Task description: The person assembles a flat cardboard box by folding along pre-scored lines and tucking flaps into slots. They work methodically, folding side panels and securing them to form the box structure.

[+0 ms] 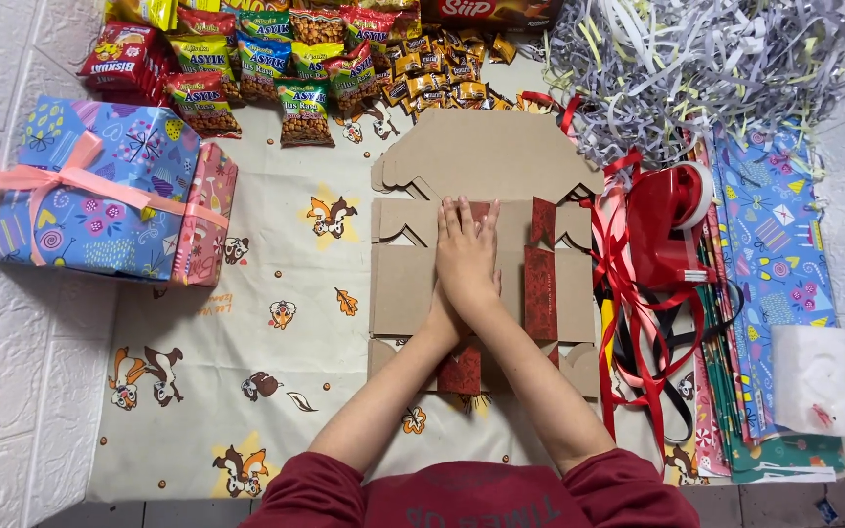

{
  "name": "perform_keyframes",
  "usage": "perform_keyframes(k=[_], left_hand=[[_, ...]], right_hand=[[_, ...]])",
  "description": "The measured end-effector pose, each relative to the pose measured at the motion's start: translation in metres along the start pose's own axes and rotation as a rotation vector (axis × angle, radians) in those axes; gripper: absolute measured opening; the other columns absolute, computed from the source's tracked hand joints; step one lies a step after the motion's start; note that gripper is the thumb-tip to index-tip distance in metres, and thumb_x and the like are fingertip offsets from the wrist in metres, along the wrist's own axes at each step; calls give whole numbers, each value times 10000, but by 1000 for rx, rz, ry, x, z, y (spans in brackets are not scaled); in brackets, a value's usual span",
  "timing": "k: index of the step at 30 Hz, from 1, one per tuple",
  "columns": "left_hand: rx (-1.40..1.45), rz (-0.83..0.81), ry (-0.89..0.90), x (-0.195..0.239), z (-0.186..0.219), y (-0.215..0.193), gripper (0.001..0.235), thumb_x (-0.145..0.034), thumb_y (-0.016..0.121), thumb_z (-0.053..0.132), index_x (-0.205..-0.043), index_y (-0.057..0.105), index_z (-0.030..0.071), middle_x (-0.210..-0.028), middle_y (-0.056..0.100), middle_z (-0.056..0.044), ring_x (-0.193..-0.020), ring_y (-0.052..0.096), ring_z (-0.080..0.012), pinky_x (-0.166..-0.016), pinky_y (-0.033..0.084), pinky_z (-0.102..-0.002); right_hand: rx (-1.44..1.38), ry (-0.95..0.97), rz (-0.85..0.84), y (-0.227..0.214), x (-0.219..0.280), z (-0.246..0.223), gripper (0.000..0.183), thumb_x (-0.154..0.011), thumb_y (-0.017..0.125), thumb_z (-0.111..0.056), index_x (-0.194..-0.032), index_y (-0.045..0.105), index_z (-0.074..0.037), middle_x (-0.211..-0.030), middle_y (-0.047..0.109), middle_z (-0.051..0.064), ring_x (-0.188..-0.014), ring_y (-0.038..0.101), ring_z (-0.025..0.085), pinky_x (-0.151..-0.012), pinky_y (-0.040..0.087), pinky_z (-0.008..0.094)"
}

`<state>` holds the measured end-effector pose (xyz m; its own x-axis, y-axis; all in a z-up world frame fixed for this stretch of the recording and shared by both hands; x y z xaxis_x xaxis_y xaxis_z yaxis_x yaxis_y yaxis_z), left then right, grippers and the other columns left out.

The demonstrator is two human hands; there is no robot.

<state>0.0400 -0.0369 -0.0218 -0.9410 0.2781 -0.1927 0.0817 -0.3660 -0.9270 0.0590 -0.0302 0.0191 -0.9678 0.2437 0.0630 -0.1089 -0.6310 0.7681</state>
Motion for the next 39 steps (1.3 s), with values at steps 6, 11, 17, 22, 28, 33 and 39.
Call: perform_keyframes(k=[6, 11, 17, 22, 28, 33, 39], left_hand=[[-7, -14, 9, -3, 0, 6, 764, -839, 498, 483, -1488, 236, 178, -1526, 260, -131, -1394, 262, -345, -1160, 127, -512], [-71, 33, -59, -7, 8, -28, 801, -817, 577, 444, -1490, 247, 161, -1524, 280, -153, -1387, 267, -384, -1170, 167, -527], [-29, 144, -198, -1, 23, -35, 709, -791, 645, 366, -1412, 392, 133, -1289, 489, -330, -1248, 447, -467, -1082, 317, -539], [-122, -125, -321, -13, 25, -6, 615, -886, 514, 412, -1446, 288, 292, -1382, 421, -285, -1334, 322, -452, -1121, 220, -542], [215, -87, -107, -7, -3, -4, 590, -863, 562, 375, -1400, 372, 223, -1404, 435, -157, -1349, 341, -315, -1164, 199, -430], [867, 11, -46, -12, -8, -70, 339, -924, 580, 259, -1246, 552, 158, -1241, 533, -18, -1203, 515, -201, -1053, 384, -367], [433, 157, -399, -10, -55, -81, 350, -886, 576, 249, -1226, 495, 237, -1130, 432, -18, -1060, 451, -267, -928, 396, -452]], right_hand=[[420, 0, -152, -24, 4, -38, 746, -852, 348, -352, -1501, 116, -68, -1539, -96, 272, -1425, -157, 423, -1153, -104, 535], [-279, 6, 114, -52, 10, -57, 746, -824, 383, -295, -1490, 153, -49, -1535, -17, 262, -1414, -59, 419, -1142, -29, 552], [-1124, 19, 413, -71, 24, -79, 749, -791, 425, -226, -1477, 198, -26, -1531, 78, 252, -1401, 59, 414, -1128, 62, 573], [-1758, 40, 629, -74, 16, -90, 754, -766, 455, -174, -1467, 232, -9, -1528, 150, 244, -1391, 147, 410, -1118, 129, 589], [-2872, -220, 853, 65, -2, -31, 559, -727, 459, -2, -1279, 484, -88, -1342, 444, 113, -1283, 405, 287, -1066, 308, 469], [-3399, 3, 566, 184, -29, -53, 472, -688, 401, 131, -845, 710, -190, -944, 663, -31, -890, 621, 150, -835, 490, 289], [-3335, 37, -79, 130, -69, -156, 248, -880, 628, -293, -1115, 637, -215, -1006, 626, 10, -835, 641, 176, -753, 502, 318]])
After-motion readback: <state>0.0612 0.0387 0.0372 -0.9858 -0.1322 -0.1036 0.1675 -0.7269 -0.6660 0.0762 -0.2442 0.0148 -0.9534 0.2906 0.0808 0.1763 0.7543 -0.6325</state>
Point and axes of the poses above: each hand's wrist, its own x-axis away from the middle knuckle, its own y-axis out of the palm, z = x × y, the point moved 5 cm from there along -x, towards the middle knuckle
